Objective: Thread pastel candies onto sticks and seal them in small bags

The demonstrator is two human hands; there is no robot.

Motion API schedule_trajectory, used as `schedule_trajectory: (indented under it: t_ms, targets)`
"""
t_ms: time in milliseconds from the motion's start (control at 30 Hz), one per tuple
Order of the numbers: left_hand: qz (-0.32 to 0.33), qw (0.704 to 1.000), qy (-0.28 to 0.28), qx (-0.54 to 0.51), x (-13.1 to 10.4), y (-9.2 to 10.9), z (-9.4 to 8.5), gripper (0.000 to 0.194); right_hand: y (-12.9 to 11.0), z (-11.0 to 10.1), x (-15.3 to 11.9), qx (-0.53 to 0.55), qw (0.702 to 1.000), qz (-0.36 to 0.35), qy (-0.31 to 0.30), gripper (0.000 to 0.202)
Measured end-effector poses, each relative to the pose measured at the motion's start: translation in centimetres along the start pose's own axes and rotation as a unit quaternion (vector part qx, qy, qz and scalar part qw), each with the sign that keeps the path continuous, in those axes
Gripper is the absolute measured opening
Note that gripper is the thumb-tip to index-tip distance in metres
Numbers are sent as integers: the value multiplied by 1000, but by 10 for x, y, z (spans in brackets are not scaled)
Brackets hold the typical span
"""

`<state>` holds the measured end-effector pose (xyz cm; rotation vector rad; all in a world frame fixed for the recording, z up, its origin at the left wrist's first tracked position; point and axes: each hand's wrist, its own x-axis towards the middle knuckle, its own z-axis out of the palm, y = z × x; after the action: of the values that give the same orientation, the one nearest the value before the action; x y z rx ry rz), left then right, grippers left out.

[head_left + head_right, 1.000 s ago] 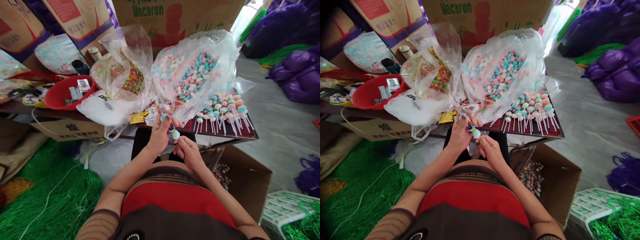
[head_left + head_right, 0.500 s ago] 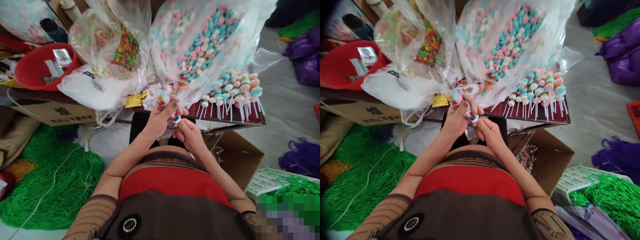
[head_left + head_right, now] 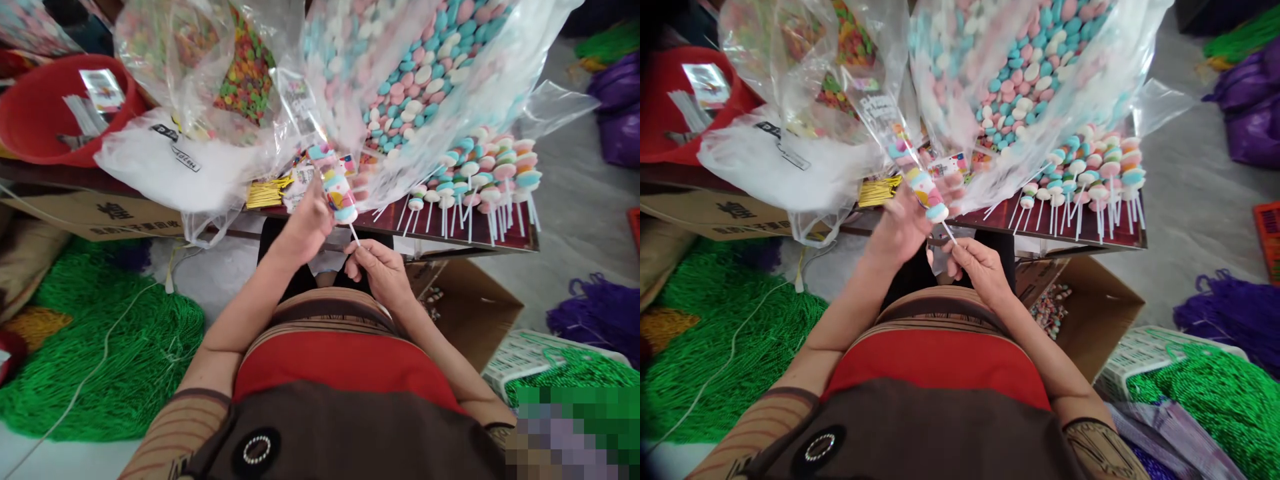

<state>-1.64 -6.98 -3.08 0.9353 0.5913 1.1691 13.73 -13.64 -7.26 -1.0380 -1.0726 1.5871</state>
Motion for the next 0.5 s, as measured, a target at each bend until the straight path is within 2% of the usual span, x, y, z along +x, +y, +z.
schedule_trajectory:
  t_ms: [100, 200, 267, 367, 433, 500]
  targets:
    - [53, 996, 73, -26, 16, 20, -5, 52, 2, -1, 0, -14, 1000, 10, -6, 35]
    - [81, 988, 121, -52, 19, 15, 4, 24, 0, 3, 2, -15, 1000, 16, 2, 32]
    - [68, 989, 118, -53, 12, -1, 13, 25, -2, 6, 4, -21, 1000, 15, 9, 34]
    - [12, 993, 115, -37, 1, -17, 17, 30, -5, 6, 4, -38, 999, 10, 5, 35]
    - [-7, 991, 132, -30, 0, -16, 13, 36, -4, 5, 3, -35, 999, 9, 3, 35]
    - [7, 988, 150, -32, 4, -7, 7, 38, -1, 3, 2, -29, 999, 19, -1, 36]
